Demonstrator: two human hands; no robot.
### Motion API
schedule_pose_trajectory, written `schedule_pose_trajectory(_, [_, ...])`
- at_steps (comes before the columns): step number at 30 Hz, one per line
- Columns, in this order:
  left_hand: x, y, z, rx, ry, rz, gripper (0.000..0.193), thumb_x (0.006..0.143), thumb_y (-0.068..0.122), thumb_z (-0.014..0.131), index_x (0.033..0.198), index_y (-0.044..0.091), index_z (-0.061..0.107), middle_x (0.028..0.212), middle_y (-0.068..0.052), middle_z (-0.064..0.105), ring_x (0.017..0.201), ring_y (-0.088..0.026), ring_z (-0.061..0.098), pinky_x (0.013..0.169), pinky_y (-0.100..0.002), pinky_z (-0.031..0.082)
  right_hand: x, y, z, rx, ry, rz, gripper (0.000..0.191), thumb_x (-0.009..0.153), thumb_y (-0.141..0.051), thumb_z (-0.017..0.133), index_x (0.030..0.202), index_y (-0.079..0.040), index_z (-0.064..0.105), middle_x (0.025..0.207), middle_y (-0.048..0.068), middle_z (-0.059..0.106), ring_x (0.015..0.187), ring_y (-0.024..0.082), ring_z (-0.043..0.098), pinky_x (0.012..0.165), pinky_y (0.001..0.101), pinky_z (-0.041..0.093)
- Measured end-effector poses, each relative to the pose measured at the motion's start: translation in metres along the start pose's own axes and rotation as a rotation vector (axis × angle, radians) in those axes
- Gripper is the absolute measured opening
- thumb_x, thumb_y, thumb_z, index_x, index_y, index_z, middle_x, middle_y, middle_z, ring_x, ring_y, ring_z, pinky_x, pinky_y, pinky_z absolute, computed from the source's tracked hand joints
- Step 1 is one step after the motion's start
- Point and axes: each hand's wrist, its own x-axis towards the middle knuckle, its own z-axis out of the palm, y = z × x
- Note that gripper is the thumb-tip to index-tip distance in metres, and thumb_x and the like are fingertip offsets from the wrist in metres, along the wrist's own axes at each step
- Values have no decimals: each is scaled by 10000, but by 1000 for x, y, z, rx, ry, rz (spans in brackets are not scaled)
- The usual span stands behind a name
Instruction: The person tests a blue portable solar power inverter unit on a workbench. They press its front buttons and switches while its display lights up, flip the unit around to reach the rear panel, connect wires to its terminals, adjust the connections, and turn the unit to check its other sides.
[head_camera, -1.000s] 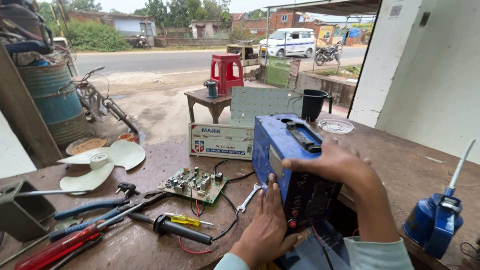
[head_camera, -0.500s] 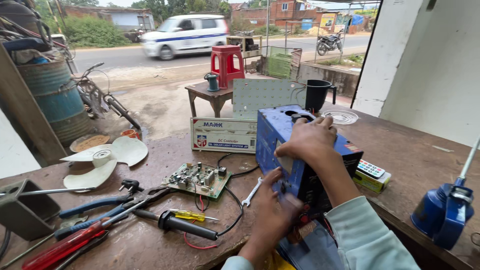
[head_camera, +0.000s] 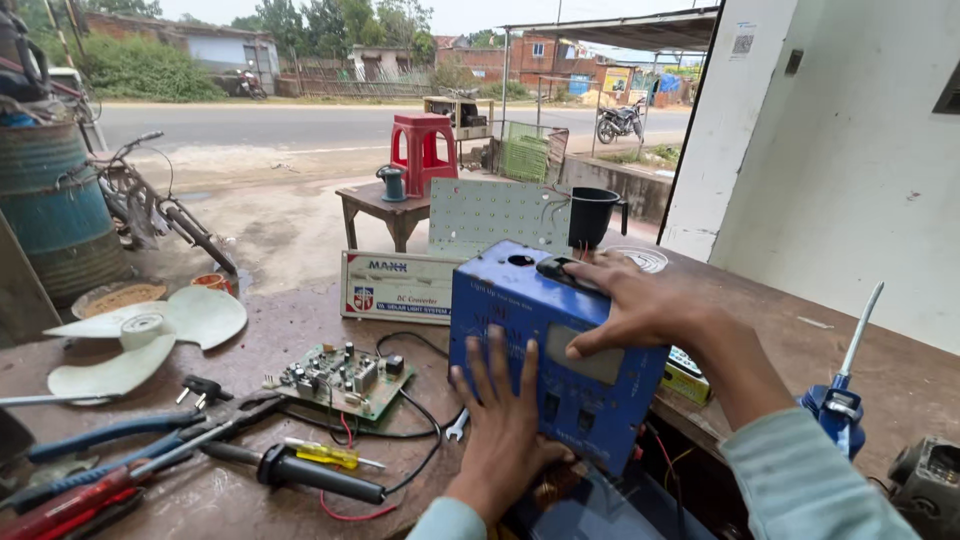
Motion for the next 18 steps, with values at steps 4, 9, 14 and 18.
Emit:
schedule_pose_trajectory(4, [5, -14, 9, 31, -57, -107, 1495, 492, 575, 973, 1590, 141, 57, 1602, -333, -132, 1461, -595, -123, 1100, -762, 17, 15, 4, -9, 11, -25, -131, 1237, 525, -664, 837, 1561, -216, 331, 1575, 139, 359, 1470, 345, 356, 1182, 454, 383])
schedule_pose_trajectory(9, [12, -21, 12, 58, -92, -96, 1517, 502, 656, 936, 1598, 152, 16, 1612, -329, -140, 1465, -568, -125, 1086, -764, 45, 21, 1, -11, -80, -41, -160, 1232, 607, -619, 840, 1589, -128, 281, 1600, 221, 276, 1496, 401, 273, 1186, 473, 355])
schedule_pose_trajectory(14, [11, -25, 12, -10, -228, -137, 1439, 614, 709, 852, 1580, 108, -29, 1593, -332, -226, 1460, -578, -218, 1097, -783, -39, -7, -21, 9, -239, 184, -47, 1077, 657, -665, 826, 1507, -157, 400, 1477, 228, 438, 1455, 395, 328, 1170, 517, 322])
schedule_pose_trajectory(18, [8, -33, 8, -64, -149, -73, 1124, 842, 619, 727, 1625, 170, 57, 1633, -281, -219, 1484, -532, -223, 1108, -756, -58, -41, -41, 43, -317, 626, -26, 941, 669, -691, 778, 1363, -100, 543, 1339, 143, 630, 1300, 350, 546, 1038, 554, 425])
